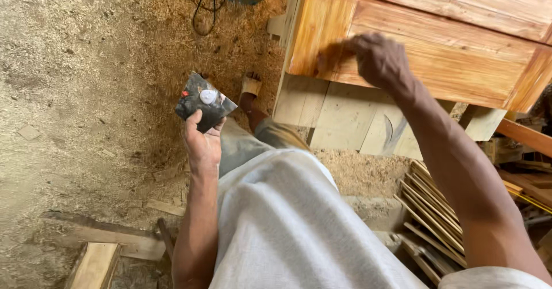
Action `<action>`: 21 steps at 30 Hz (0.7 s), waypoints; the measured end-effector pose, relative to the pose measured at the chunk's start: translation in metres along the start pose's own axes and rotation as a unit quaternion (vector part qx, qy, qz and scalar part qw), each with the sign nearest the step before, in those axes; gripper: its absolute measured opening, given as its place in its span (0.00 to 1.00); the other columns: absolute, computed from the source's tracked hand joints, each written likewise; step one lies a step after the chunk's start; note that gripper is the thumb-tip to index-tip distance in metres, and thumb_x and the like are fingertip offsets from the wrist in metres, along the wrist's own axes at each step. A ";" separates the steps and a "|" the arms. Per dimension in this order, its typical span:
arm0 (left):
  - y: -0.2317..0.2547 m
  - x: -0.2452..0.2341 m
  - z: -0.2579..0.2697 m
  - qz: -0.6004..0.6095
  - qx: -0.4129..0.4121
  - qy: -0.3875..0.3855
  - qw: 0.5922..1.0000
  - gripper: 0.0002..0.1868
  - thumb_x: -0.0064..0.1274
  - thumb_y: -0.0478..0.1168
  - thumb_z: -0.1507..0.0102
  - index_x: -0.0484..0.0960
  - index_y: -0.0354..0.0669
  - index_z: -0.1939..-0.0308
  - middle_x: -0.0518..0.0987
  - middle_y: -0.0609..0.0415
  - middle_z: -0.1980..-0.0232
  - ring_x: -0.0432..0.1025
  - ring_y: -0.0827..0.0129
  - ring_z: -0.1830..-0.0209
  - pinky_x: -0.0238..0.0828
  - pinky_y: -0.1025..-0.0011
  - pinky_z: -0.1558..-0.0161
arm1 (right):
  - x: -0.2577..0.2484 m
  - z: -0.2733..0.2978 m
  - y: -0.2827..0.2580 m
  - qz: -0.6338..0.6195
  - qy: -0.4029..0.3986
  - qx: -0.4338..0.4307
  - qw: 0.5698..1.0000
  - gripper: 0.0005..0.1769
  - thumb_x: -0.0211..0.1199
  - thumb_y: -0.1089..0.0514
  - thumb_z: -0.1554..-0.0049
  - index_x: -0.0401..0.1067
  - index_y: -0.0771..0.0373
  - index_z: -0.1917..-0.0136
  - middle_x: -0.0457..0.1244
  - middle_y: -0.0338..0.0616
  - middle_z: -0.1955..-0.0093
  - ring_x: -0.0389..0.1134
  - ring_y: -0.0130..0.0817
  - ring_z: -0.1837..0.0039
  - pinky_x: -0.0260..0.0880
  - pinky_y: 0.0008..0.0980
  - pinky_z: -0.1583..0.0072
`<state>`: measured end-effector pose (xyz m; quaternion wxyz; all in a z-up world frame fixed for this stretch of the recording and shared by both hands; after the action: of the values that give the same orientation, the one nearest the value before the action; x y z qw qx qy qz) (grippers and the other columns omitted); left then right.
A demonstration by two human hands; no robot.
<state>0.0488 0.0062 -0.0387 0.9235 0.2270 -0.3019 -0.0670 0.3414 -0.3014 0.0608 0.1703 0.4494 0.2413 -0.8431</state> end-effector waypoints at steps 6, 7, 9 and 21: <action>-0.005 -0.006 0.001 -0.015 0.008 0.026 1.000 0.26 0.51 0.42 0.35 0.70 0.36 0.35 0.76 0.45 0.41 0.75 0.60 0.48 0.79 0.61 0.52 | -0.028 -0.014 -0.012 0.058 0.123 -0.083 0.987 0.21 0.48 0.68 0.31 0.79 0.56 0.35 0.72 0.47 0.47 0.65 0.34 0.58 0.65 0.35 0.59; -0.007 -0.009 0.002 -0.014 0.010 0.026 1.000 0.26 0.52 0.42 0.36 0.70 0.36 0.36 0.77 0.45 0.42 0.76 0.59 0.49 0.79 0.61 0.52 | -0.016 -0.014 -0.017 0.049 0.093 -0.081 0.991 0.20 0.48 0.67 0.31 0.79 0.56 0.37 0.72 0.48 0.48 0.65 0.35 0.60 0.64 0.35 0.62; -0.010 -0.002 -0.010 -0.014 0.011 0.013 1.000 0.26 0.52 0.42 0.36 0.71 0.36 0.36 0.78 0.44 0.43 0.76 0.58 0.50 0.78 0.61 0.54 | 0.005 -0.003 -0.026 0.033 0.044 -0.068 0.996 0.20 0.47 0.66 0.31 0.79 0.57 0.40 0.71 0.50 0.49 0.65 0.37 0.64 0.63 0.35 0.69; -0.015 -0.009 -0.012 0.022 0.000 0.011 1.000 0.23 0.52 0.42 0.35 0.72 0.35 0.38 0.78 0.45 0.45 0.76 0.57 0.52 0.78 0.60 0.55 | 0.016 -0.023 -0.028 0.013 0.119 -0.012 0.993 0.18 0.44 0.64 0.29 0.77 0.63 0.41 0.67 0.51 0.61 0.56 0.29 0.72 0.59 0.30 0.73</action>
<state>0.0486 -0.0005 -0.0592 0.9281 0.2211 -0.2964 -0.0446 0.3341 -0.2666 0.0432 0.1563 0.5476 0.2646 -0.7783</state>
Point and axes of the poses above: each hand's wrist, its own z-axis away from the middle knuckle, its own x-axis out of the palm, y = z × x, the point moved 10 cm from there along -z, towards the middle knuckle
